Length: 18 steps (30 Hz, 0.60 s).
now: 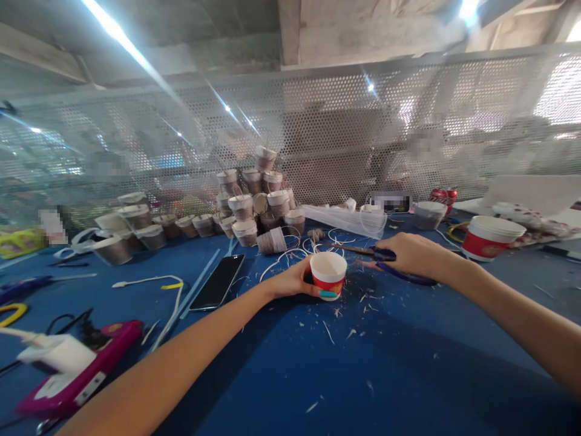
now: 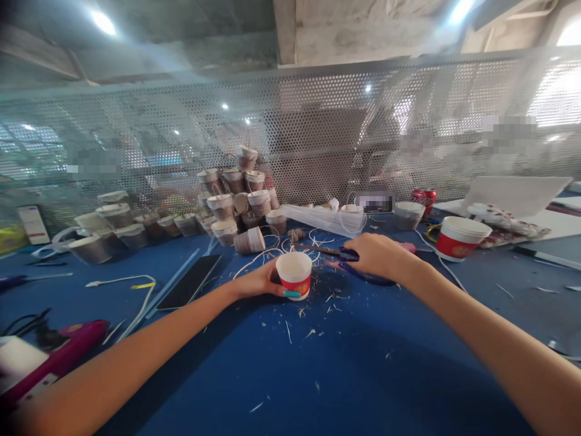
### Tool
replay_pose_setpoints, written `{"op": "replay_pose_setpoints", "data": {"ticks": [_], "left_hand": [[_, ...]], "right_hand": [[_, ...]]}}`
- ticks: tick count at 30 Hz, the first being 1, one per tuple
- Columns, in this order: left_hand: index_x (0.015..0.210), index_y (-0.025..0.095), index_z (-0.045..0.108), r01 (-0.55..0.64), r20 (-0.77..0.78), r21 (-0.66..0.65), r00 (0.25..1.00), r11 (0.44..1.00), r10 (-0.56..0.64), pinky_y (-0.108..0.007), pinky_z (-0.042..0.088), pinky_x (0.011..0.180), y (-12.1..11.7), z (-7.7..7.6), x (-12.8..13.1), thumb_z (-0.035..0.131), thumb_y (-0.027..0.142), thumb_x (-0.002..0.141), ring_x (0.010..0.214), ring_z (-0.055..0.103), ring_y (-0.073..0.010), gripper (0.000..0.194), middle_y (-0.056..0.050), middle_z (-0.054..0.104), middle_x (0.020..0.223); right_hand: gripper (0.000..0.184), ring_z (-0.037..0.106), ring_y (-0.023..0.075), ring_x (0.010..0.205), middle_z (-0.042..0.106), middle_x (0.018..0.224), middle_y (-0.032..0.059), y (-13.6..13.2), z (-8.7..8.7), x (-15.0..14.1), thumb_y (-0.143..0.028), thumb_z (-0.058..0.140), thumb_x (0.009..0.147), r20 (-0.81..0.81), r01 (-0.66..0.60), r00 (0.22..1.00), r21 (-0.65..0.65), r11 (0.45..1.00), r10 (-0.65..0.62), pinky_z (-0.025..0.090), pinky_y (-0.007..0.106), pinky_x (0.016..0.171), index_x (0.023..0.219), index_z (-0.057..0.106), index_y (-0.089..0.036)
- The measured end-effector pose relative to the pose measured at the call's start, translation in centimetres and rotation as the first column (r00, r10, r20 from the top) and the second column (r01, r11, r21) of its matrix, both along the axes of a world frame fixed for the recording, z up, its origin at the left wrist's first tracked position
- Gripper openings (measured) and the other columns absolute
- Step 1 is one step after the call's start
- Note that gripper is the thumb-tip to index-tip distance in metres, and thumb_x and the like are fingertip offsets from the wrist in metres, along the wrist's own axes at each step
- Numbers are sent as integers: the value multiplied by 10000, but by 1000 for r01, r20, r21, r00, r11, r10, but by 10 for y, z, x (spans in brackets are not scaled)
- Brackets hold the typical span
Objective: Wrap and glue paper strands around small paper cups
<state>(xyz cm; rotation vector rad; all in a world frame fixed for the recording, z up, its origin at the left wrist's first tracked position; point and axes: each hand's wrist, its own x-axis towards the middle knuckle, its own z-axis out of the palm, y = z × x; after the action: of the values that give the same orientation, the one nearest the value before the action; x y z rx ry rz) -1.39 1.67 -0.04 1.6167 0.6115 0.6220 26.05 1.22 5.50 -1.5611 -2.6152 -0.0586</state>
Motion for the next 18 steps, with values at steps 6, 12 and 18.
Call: {"op": "replay_pose_setpoints", "data": {"ticks": [6, 12, 18], "left_hand": [[1193, 200, 422, 14, -52, 65, 999, 998, -10, -432, 371, 952, -2, 1, 1, 782, 188, 548, 1118, 495, -252, 739, -99, 552, 1166], [1197, 189, 447, 23, -58, 95, 998, 995, -17, -421, 390, 934, -4, 3, 3, 767, 209, 577, 1078, 526, -247, 698, -110, 580, 1139], [1174, 171, 472, 67, -40, 69, 997, 995, -64, -408, 407, 911, -6, 6, 5, 754, 207, 604, 982, 572, -219, 637, -95, 621, 1041]], "right_hand": [[434, 601, 223, 643, 662, 771, 79, -5, 8, 6, -604, 441, 743, 27, 34, 999, -25, 999, -34, 369, 294, 505, 831, 632, -224], [398, 597, 238, 644, 663, 772, 79, -11, 8, 1, -569, 426, 757, 84, 37, 996, -37, 999, -34, 371, 325, 521, 837, 636, -240], [415, 601, 246, 668, 667, 791, 85, -14, 7, -4, -574, 407, 756, 111, 30, 993, -10, 1000, -29, 363, 318, 520, 837, 633, -236]]}}
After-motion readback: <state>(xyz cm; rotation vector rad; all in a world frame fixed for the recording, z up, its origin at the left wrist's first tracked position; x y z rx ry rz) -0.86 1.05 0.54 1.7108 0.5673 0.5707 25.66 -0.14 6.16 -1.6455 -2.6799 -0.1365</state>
